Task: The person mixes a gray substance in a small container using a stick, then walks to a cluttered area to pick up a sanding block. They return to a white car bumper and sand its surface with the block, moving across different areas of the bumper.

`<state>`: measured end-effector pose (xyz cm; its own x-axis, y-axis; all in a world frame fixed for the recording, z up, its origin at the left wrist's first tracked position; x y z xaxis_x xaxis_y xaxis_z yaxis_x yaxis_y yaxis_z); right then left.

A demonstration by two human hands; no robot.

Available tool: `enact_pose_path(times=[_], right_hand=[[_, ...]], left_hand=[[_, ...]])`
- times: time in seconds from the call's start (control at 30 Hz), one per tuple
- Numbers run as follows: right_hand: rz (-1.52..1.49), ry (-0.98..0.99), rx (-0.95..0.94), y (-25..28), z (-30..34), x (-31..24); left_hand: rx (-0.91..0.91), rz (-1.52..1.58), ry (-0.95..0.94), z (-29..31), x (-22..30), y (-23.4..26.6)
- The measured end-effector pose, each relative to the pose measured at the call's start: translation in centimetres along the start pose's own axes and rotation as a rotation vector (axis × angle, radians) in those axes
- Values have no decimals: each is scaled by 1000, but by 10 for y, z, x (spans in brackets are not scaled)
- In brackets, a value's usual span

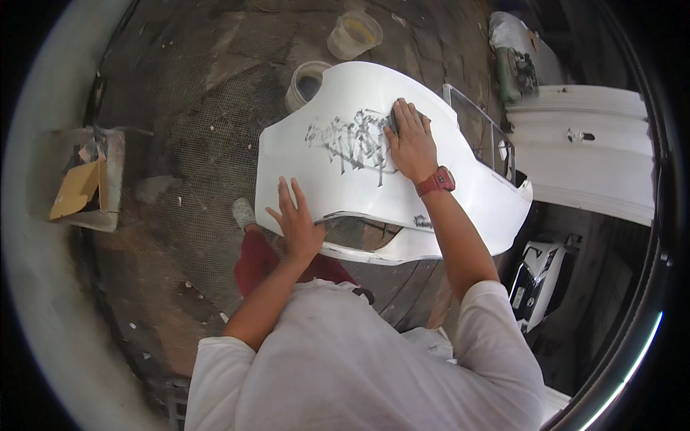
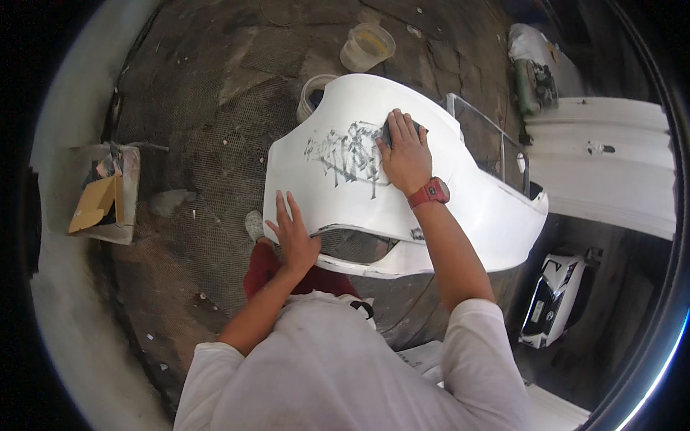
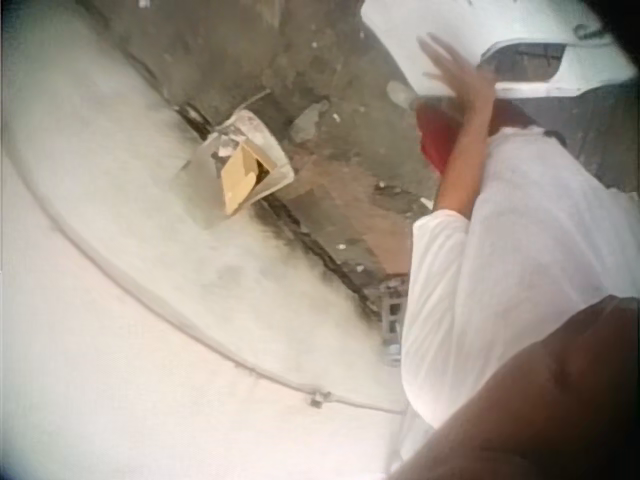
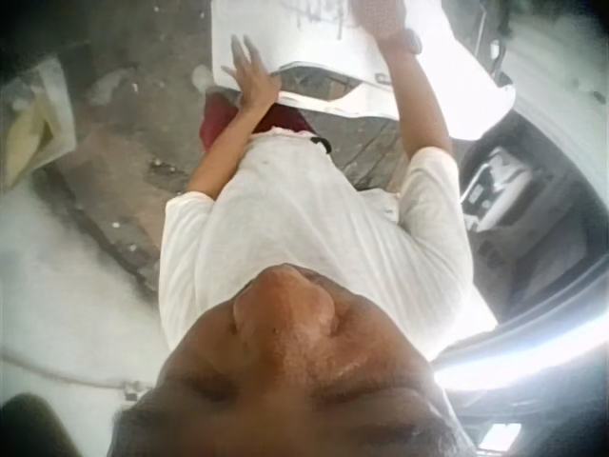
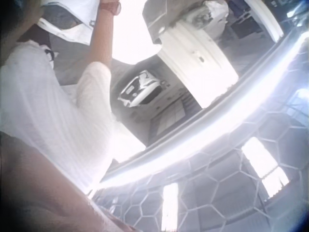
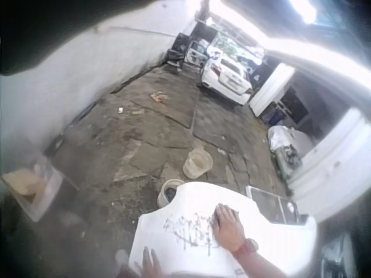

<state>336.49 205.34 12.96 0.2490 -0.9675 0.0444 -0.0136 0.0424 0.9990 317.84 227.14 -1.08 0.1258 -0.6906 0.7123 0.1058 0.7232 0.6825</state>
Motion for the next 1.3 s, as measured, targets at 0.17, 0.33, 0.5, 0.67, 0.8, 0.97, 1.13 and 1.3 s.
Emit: enact_pose_path(times=[0.17, 0.33, 0.5, 0.67, 0.8, 0.97, 1.13, 1.3], right_hand=[[-153, 128, -163, -4, 117, -71], [-29, 14, 64, -5, 10, 1], [-14, 114, 25, -15, 29, -26], [-215, 94, -116, 18, 127, -67], [-870, -290, 156, 49, 166, -97], [-1334, -233, 303, 41, 192, -159], [-2072, -926, 557, -27, 240, -145], [-2312, -1201, 549, -53, 221, -125]], left_hand=[[8, 1, 28, -10, -6, 0], [36, 41, -6, -5, 0, 0], [-7, -45, -30, -8, 5, 0], [-180, -152, -97, -2, 9, 16], [-454, 765, -223, 7, 47, 85], [-623, 1499, -82, 6, 81, 95], [-318, 962, -111, -39, 113, 104], [-16, -35, -812, -130, 189, 66]])
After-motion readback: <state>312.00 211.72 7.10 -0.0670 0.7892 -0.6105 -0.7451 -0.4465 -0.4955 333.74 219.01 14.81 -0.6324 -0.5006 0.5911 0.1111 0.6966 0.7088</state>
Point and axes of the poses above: each hand's wrist, its own z-axis away from the middle knuckle, its own y-axis out of the back of the hand, x = y × z, the point moved 4 cm from there along -z, towards the middle knuckle, and after that the axes turned 4 degrees about -z, right-handed, at the moved point
